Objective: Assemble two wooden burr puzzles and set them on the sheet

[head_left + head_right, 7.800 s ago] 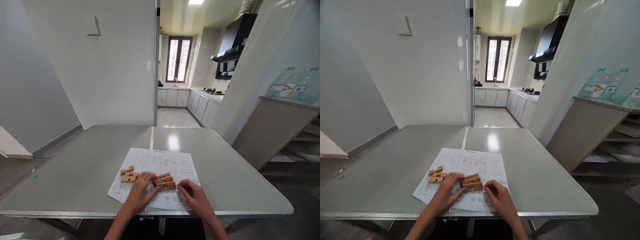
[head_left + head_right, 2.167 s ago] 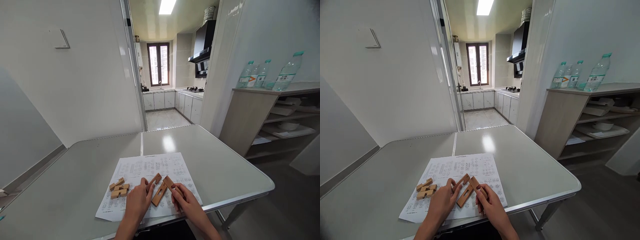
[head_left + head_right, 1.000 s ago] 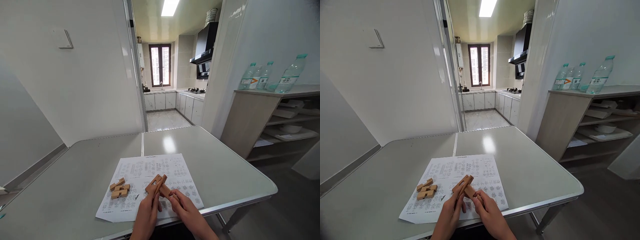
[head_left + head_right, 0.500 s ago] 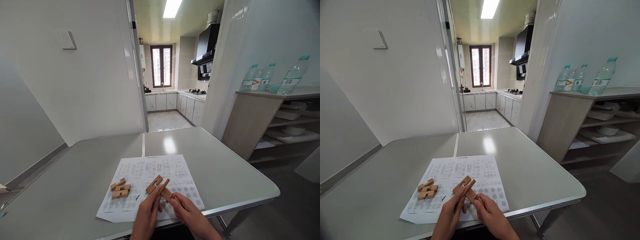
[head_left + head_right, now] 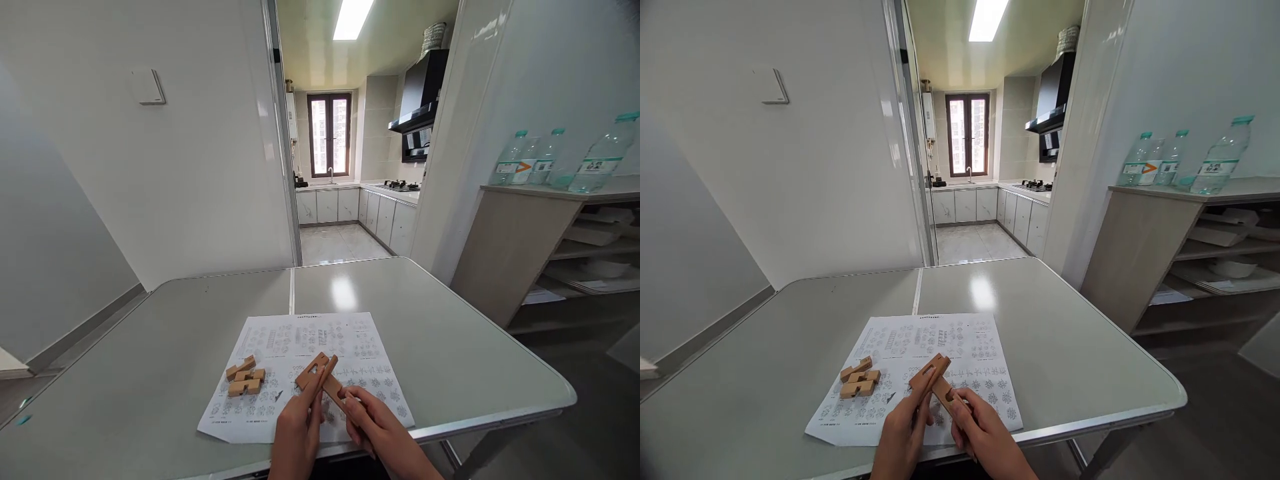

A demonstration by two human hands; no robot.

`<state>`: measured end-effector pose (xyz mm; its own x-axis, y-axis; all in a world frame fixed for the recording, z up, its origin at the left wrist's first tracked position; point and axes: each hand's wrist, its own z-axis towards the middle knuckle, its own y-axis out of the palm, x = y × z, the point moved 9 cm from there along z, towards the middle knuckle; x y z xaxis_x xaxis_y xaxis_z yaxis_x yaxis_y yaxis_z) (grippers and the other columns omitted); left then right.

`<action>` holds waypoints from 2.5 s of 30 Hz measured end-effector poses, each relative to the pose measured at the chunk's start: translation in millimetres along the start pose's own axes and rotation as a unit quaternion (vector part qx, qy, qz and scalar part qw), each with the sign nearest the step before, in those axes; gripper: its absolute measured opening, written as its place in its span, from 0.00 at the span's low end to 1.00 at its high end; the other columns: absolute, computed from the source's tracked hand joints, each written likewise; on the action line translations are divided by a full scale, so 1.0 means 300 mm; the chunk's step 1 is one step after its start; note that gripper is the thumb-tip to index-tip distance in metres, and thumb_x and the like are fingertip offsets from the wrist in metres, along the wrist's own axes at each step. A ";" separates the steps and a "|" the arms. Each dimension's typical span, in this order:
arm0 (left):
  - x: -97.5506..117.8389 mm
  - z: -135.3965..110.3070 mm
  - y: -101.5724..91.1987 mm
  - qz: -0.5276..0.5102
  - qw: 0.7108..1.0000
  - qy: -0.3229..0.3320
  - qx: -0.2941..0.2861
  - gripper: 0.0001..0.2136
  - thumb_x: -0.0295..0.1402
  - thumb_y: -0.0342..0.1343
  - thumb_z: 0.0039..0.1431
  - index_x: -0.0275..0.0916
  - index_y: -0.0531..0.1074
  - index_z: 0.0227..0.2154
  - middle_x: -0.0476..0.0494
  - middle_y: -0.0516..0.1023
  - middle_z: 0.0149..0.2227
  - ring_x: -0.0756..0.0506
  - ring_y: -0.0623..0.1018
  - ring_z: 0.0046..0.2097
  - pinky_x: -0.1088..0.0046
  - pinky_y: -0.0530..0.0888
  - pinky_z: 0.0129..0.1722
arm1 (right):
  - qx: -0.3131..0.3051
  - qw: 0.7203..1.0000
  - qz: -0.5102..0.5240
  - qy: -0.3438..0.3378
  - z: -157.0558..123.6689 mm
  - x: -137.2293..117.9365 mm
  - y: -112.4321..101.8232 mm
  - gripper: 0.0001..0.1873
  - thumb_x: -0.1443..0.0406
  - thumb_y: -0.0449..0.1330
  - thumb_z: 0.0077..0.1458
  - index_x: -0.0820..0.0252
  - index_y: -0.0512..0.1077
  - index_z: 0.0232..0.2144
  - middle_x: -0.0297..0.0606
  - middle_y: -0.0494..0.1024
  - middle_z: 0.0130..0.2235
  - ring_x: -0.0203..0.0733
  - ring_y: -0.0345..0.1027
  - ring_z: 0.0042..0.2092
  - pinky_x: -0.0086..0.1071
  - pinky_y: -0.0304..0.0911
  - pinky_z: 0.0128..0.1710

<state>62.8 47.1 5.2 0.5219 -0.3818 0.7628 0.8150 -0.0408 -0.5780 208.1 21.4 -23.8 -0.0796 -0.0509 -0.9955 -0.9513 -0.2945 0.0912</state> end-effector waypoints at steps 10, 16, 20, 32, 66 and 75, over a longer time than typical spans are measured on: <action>0.048 0.001 -0.034 0.005 0.998 0.059 0.017 0.22 0.44 0.45 0.76 0.51 0.68 0.67 0.48 0.81 0.31 0.47 0.80 0.31 0.75 0.79 0.36 | 0.001 0.995 -0.089 -0.035 -0.007 -0.025 -0.023 0.27 0.41 0.48 0.71 0.56 0.65 0.34 0.27 0.61 0.25 0.36 0.52 0.28 0.32 0.52 0.31; 0.048 -0.020 -0.006 0.094 0.980 0.163 0.068 0.21 0.39 0.48 0.76 0.54 0.65 0.69 0.46 0.85 0.37 0.46 0.83 0.34 0.73 0.80 0.36 | 0.042 0.994 -0.097 -0.028 0.010 -0.012 -0.024 0.30 0.38 0.46 0.69 0.56 0.65 0.33 0.27 0.61 0.24 0.37 0.53 0.27 0.33 0.52 0.30; 0.063 -0.035 0.034 0.137 0.964 0.219 0.061 0.22 0.35 0.50 0.75 0.55 0.64 0.69 0.46 0.85 0.40 0.45 0.84 0.39 0.69 0.81 0.40 | 0.039 0.995 -0.092 -0.029 0.021 -0.010 -0.017 0.30 0.38 0.47 0.68 0.56 0.65 0.33 0.27 0.60 0.24 0.37 0.52 0.27 0.32 0.51 0.29; 0.071 -0.039 0.029 0.167 0.952 0.239 0.090 0.30 0.27 0.48 0.75 0.53 0.50 0.74 0.44 0.84 0.55 0.45 0.86 0.43 0.63 0.81 0.50 | 0.018 0.997 -0.070 -0.032 0.025 -0.008 -0.003 0.27 0.40 0.49 0.69 0.56 0.66 0.34 0.26 0.60 0.25 0.36 0.51 0.27 0.32 0.49 0.29; -0.165 -0.020 -0.212 -0.211 0.962 -0.130 0.116 0.32 0.59 0.54 0.65 0.37 0.75 0.58 0.41 0.84 0.36 0.42 0.80 0.35 0.61 0.77 0.47 | 0.048 0.872 -0.450 -0.184 0.211 -0.135 0.000 0.24 0.76 0.57 0.60 0.54 0.72 0.56 0.44 0.75 0.59 0.55 0.66 0.61 0.49 0.64 0.61; -0.129 -0.027 -0.186 -0.225 0.962 -0.128 0.082 0.31 0.58 0.56 0.63 0.37 0.76 0.55 0.46 0.80 0.30 0.43 0.77 0.33 0.65 0.75 0.42 | 0.035 0.871 -0.471 -0.136 0.269 -0.102 -0.013 0.11 0.71 0.62 0.61 0.59 0.77 0.46 0.46 0.77 0.49 0.55 0.67 0.54 0.45 0.66 0.53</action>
<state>-4.8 56.6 5.5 0.1343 -0.1189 0.9838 0.9909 0.0061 -0.1345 190.3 101.2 4.3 0.6876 0.4130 -0.5972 -0.6477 -0.0226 -0.7615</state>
